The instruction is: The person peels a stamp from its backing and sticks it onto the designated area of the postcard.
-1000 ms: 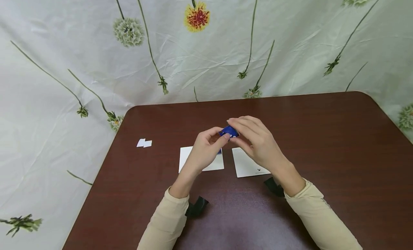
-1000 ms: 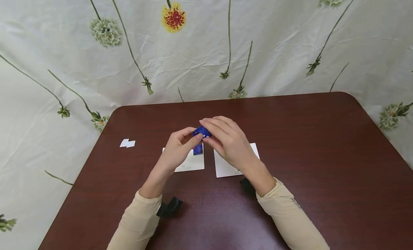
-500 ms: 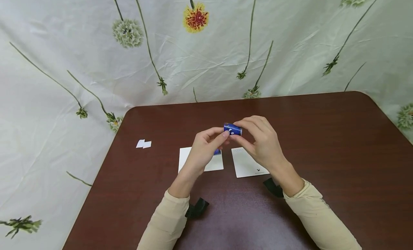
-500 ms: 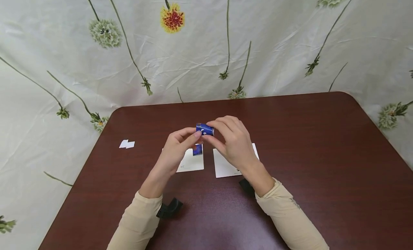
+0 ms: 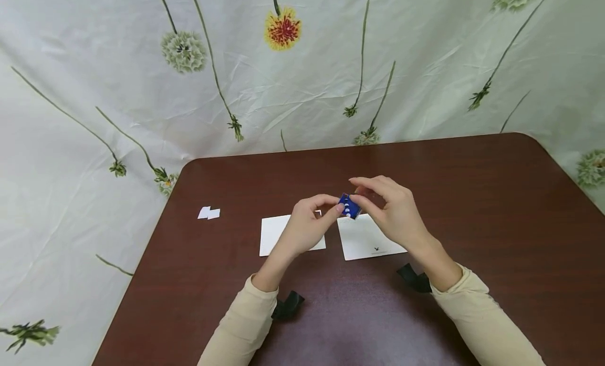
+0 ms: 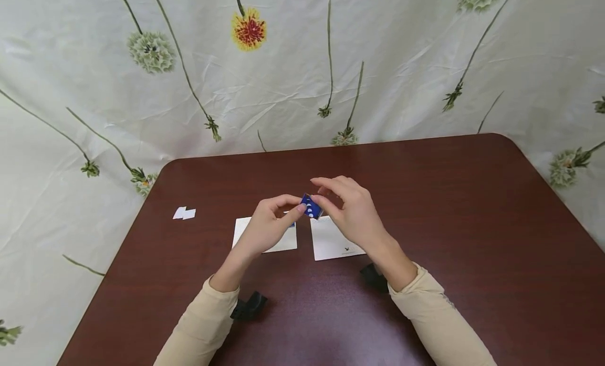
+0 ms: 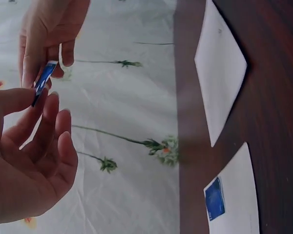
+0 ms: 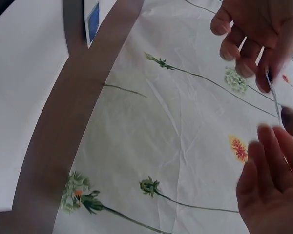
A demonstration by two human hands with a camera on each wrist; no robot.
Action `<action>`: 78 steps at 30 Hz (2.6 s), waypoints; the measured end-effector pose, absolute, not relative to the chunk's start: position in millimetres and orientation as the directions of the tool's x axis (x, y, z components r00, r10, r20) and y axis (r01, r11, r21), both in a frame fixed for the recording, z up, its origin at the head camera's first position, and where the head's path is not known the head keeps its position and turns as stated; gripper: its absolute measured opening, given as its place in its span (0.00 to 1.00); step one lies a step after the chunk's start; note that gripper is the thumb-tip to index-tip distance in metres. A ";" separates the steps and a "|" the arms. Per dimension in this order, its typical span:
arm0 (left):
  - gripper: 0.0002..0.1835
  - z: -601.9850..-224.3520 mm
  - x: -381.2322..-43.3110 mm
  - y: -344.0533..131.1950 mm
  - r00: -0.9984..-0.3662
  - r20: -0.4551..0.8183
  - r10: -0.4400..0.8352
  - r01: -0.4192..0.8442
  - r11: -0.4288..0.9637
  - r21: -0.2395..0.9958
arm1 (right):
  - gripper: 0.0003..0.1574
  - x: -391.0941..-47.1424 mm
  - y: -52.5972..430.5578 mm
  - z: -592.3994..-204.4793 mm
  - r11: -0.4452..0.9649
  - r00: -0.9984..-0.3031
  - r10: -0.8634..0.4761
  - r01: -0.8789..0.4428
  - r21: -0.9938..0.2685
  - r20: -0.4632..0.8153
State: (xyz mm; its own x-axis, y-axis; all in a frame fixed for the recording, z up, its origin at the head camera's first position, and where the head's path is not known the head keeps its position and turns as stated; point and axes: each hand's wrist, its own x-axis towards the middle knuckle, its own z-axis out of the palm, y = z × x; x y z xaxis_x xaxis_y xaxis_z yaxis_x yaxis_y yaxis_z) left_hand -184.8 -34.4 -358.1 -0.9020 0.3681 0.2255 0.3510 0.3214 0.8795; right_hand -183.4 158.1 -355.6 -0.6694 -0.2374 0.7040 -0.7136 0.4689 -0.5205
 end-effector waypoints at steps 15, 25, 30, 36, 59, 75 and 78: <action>0.15 -366.7 -187.1 -1.4 -0.805 0.226 0.548 0.522 0.474 0.709 | 0.03 -179.8 210.0 -361.4 0.576 -0.930 -0.271 -0.365 -0.731 0.250; 0.28 -399.7 -186.0 27.6 -0.760 -0.017 0.650 0.581 0.690 0.432 | 0.10 -196.7 240.7 -389.1 0.606 -0.990 -0.122 -0.133 -0.785 0.073; 0.35 -414.0 -190.1 39.2 -0.710 -0.129 0.692 0.634 0.709 0.310 | 0.12 -206.9 248.1 -404.4 0.626 -0.986 -0.149 -0.036 -0.779 -0.074; 0.40 -427.5 -197.2 48.3 -0.680 -0.191 0.708 0.672 0.705 0.227 | 0.16 -216.0 253.0 -418.4 0.610 -0.962 -0.191 0.041 -0.791 -0.197; 0.40 -431.7 -199.1 51.2 -0.631 -0.300 0.715 0.717 0.685 0.126 | 0.23 -233.2 242.7 -412.6 0.730 -0.933 -0.134 0.135 -0.670 -0.334; 0.41 -433.8 -200.2 52.6 -0.637 -0.304 0.709 0.707 0.694 0.137 | 0.22 -234.5 239.8 -409.7 0.734 -0.933 -0.125 0.142 -0.664 -0.338; 0.41 -433.3 -200.3 52.7 -0.637 -0.307 0.708 0.706 0.695 0.137 | 0.23 -234.9 239.4 -409.6 0.735 -0.931 -0.124 0.146 -0.662 -0.343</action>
